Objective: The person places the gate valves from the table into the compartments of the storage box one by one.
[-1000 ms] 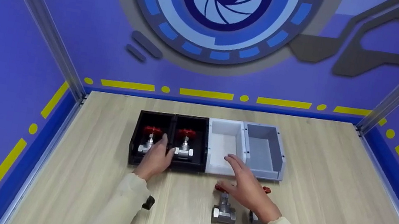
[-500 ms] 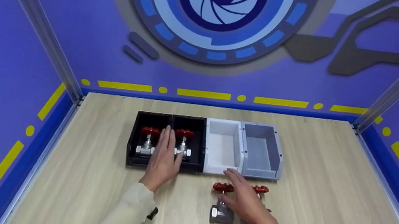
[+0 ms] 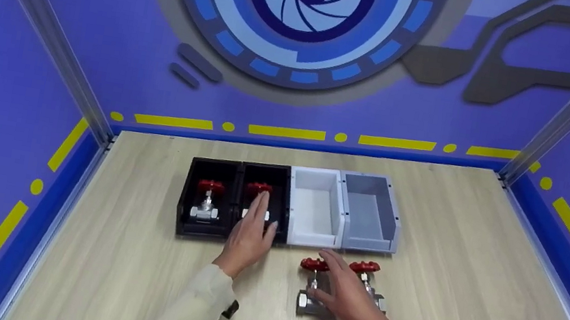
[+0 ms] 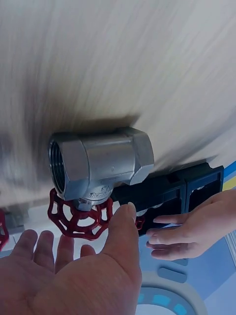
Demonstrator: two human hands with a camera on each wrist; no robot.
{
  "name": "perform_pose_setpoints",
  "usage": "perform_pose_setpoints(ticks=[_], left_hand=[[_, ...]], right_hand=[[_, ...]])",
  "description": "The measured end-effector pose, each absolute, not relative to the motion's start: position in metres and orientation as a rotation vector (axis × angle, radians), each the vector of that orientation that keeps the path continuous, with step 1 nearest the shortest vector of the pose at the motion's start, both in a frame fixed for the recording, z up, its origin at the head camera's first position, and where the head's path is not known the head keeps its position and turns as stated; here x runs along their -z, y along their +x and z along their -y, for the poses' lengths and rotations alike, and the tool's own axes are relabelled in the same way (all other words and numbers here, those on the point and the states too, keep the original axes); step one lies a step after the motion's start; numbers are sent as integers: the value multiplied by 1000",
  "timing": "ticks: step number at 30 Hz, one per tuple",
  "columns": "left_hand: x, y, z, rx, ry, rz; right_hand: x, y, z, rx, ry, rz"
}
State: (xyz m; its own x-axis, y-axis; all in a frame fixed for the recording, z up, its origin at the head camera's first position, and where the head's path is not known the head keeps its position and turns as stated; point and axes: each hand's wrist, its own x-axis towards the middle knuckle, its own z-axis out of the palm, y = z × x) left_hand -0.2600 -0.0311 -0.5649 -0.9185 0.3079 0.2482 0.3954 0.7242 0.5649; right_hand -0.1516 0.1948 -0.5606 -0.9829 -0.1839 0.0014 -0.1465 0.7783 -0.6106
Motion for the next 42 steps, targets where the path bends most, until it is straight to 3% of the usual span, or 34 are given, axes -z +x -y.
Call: perform_pose_setpoints(ticks=[42], left_hand=[[574,-276,-11,1070,-573,2892]], right_hand=[[587,-139,-184,742,-323,-3068]])
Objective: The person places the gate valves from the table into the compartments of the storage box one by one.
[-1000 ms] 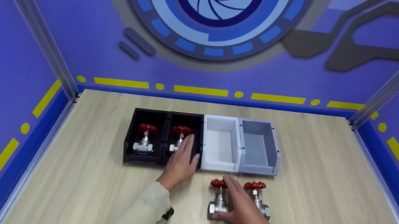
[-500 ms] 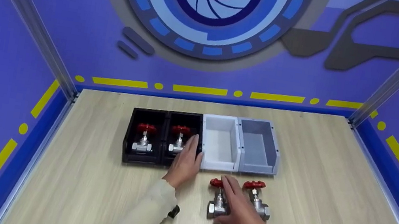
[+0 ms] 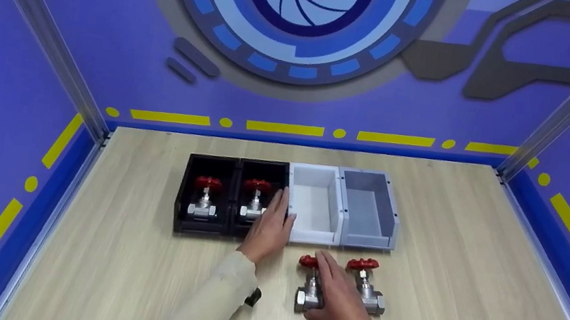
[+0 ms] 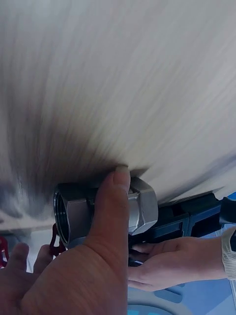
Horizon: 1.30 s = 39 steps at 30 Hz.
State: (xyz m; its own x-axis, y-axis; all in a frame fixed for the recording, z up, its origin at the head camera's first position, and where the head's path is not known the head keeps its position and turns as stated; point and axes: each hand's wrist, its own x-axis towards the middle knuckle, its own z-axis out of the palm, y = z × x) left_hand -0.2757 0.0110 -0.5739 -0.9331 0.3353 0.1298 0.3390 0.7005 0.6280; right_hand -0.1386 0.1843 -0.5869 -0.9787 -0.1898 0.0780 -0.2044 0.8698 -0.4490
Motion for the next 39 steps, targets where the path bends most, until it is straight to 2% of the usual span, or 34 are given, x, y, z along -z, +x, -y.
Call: perform_pose_setpoints(ticks=[16,39], left_hand=[[576,-275,-26,803,-539,2829],[584,-277,-25,792,-524,2756]], right_hand=[[590,-139,-187,-633,340,2956],[583,-144,-204,-762,527,3080]])
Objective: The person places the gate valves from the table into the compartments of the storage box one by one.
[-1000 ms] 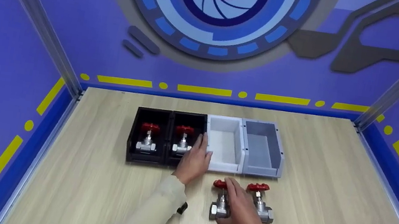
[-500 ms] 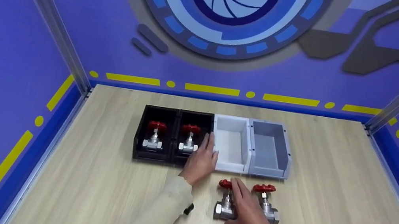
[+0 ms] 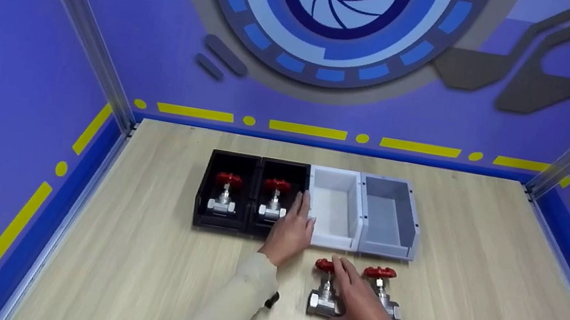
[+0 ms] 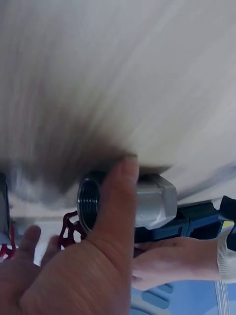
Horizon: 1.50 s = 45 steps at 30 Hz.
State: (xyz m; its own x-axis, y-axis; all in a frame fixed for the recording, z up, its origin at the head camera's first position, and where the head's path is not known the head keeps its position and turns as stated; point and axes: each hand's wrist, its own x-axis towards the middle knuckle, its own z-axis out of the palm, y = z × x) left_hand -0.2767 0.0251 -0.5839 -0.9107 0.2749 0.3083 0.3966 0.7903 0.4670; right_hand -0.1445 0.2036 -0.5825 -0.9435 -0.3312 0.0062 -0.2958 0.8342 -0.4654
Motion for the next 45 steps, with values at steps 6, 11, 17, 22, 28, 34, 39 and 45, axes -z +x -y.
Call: perform_pose_setpoints(ticks=[6,11,17,22,28,34,39,45], left_hand=[[585,-277,-25,805,-519,2770],[585,-278,-25,840,-521,2792],[585,-278,-25,839,-515,2800],[583,-278,-24,840,-510,2811],[584,-277,-24,840,-534,2748],[584,-276,-24,836,-539,2731],[585,-277,-24,842,-544,2744],[585,-278,-24,853,-532,2784]], right_hand=[[586,-146,-206,794,-490,-2939],[588,-147,-207,801,-519,-2970],[591,-150,-208,808,-538,-2989],[593,-150,-208,837,-531,-2996],[594,-148,-209,834,-553,-3035],[596,-147,-210,839,-549,-3059],[595,-147,-210,867,-513,-3043],[589,-149,-209,880,-466,-3020]])
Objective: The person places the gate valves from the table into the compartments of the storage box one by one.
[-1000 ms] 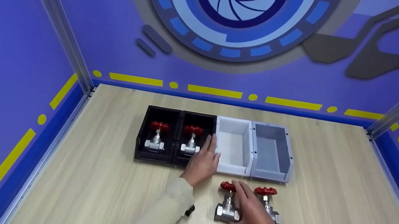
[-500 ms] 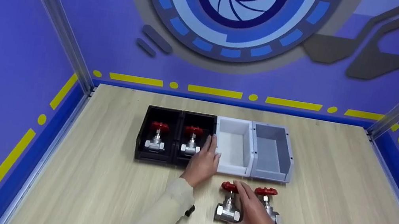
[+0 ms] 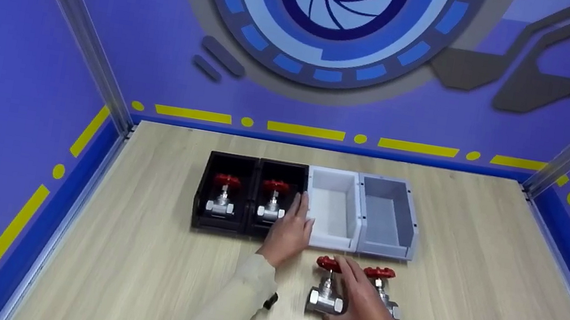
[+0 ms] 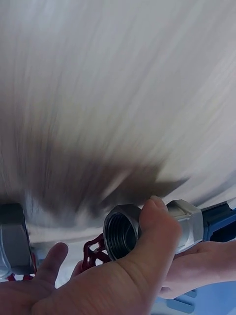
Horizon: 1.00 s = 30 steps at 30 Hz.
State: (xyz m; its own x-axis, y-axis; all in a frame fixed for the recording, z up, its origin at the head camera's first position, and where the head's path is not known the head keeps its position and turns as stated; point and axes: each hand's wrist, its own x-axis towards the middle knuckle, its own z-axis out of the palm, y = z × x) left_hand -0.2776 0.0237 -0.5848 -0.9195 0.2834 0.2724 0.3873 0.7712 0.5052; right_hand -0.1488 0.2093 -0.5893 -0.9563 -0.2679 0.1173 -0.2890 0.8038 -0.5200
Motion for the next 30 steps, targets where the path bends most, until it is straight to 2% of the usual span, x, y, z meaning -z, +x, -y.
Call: perform_pose_setpoints(ticks=[14,30], left_hand=[[585,-277,-23,843,-541,2720],[585,-276,-24,838,-521,2756]], right_hand=[[580,-162,-210,-736,569,2833],[560,-169,-209,-781,499,2950]])
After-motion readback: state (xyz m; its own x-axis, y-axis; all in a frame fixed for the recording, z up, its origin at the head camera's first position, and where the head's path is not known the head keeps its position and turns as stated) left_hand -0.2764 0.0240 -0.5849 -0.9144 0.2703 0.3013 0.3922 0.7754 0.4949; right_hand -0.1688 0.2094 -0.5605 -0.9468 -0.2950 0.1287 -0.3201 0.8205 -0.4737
